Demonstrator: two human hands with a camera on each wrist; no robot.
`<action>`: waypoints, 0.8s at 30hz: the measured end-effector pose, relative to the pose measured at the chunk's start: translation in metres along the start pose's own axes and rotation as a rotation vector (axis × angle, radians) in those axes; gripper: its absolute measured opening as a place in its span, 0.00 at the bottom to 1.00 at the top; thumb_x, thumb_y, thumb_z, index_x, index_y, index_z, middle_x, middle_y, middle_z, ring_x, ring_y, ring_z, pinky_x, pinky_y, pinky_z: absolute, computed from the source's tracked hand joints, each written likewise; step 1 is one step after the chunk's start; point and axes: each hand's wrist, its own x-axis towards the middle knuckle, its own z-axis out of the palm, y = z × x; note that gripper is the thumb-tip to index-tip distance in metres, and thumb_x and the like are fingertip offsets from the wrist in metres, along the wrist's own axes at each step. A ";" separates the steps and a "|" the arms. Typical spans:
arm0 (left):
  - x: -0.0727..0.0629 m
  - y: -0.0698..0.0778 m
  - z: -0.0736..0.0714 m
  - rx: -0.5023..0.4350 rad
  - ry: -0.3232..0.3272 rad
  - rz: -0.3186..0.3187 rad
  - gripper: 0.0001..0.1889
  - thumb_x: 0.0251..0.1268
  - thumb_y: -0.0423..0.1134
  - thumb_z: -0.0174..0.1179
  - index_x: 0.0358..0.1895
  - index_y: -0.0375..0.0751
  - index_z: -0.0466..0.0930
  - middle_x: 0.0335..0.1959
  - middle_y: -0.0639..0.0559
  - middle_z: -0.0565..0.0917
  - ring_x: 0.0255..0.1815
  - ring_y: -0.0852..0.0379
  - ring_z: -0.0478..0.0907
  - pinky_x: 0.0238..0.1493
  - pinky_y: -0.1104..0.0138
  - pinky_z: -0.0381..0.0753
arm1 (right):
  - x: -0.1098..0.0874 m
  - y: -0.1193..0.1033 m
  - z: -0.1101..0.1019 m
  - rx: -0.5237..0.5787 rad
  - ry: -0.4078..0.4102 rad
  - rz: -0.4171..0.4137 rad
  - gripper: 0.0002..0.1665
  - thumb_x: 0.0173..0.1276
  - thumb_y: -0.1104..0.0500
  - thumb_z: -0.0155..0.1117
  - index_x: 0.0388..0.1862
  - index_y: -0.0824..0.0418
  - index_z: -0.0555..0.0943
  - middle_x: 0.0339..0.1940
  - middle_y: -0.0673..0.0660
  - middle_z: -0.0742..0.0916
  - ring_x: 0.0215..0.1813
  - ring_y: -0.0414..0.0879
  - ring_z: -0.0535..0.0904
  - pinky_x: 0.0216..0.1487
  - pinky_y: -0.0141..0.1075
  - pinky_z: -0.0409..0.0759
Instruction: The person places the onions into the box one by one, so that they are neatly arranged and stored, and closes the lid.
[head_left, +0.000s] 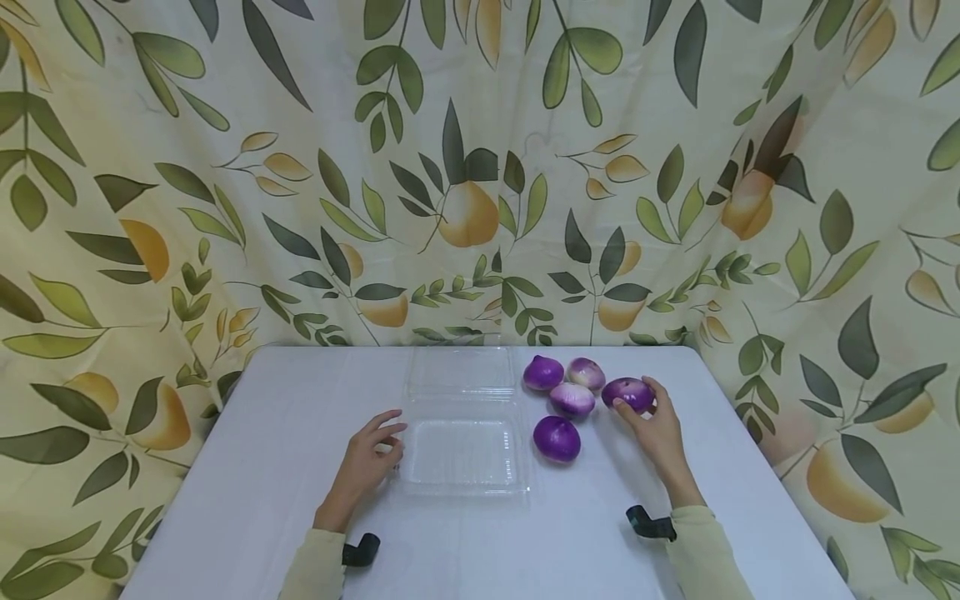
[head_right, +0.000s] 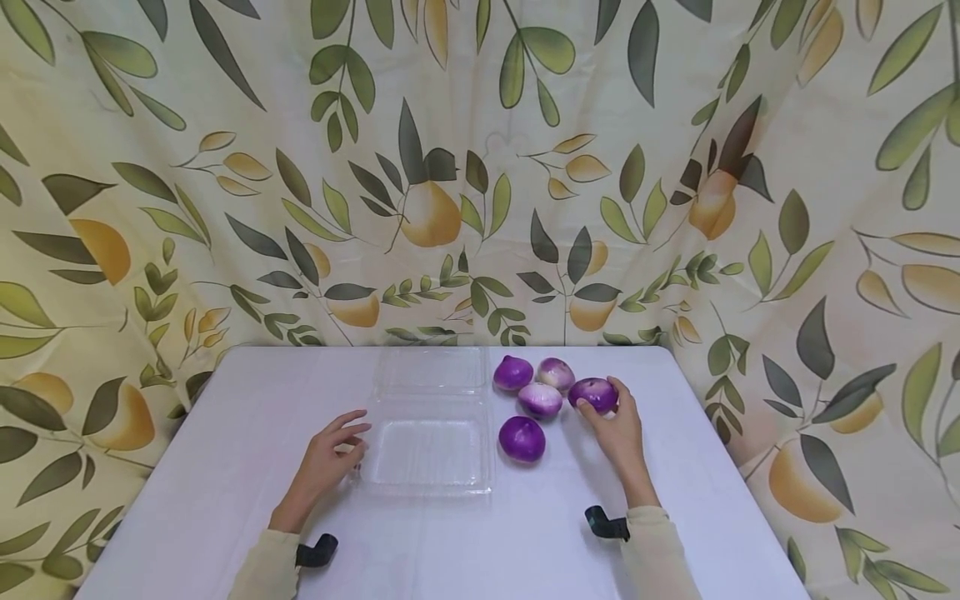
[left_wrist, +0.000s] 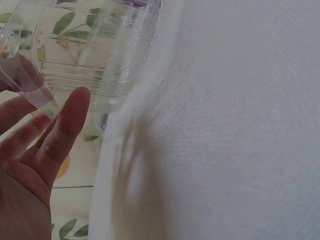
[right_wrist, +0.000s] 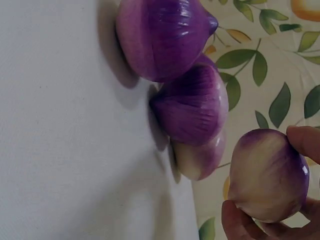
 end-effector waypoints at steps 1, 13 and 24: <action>0.000 0.000 0.000 0.004 0.001 -0.001 0.16 0.59 0.27 0.62 0.51 0.35 0.85 0.65 0.49 0.77 0.41 0.53 0.84 0.32 0.76 0.84 | -0.001 -0.002 -0.001 0.004 0.003 -0.005 0.51 0.67 0.47 0.66 0.80 0.58 0.51 0.77 0.71 0.61 0.71 0.69 0.65 0.66 0.59 0.70; -0.001 0.003 -0.001 0.017 0.012 0.009 0.16 0.59 0.27 0.62 0.51 0.35 0.84 0.65 0.48 0.77 0.42 0.52 0.84 0.33 0.75 0.84 | -0.015 -0.024 -0.004 0.020 0.020 -0.101 0.48 0.67 0.49 0.67 0.78 0.58 0.54 0.76 0.68 0.65 0.70 0.65 0.69 0.64 0.55 0.75; -0.003 -0.001 0.002 0.004 0.018 0.010 0.15 0.59 0.27 0.63 0.50 0.35 0.85 0.65 0.48 0.78 0.40 0.54 0.84 0.31 0.75 0.84 | -0.028 -0.036 -0.007 0.073 0.001 -0.168 0.47 0.66 0.50 0.68 0.78 0.57 0.56 0.75 0.67 0.66 0.70 0.64 0.70 0.47 0.11 0.67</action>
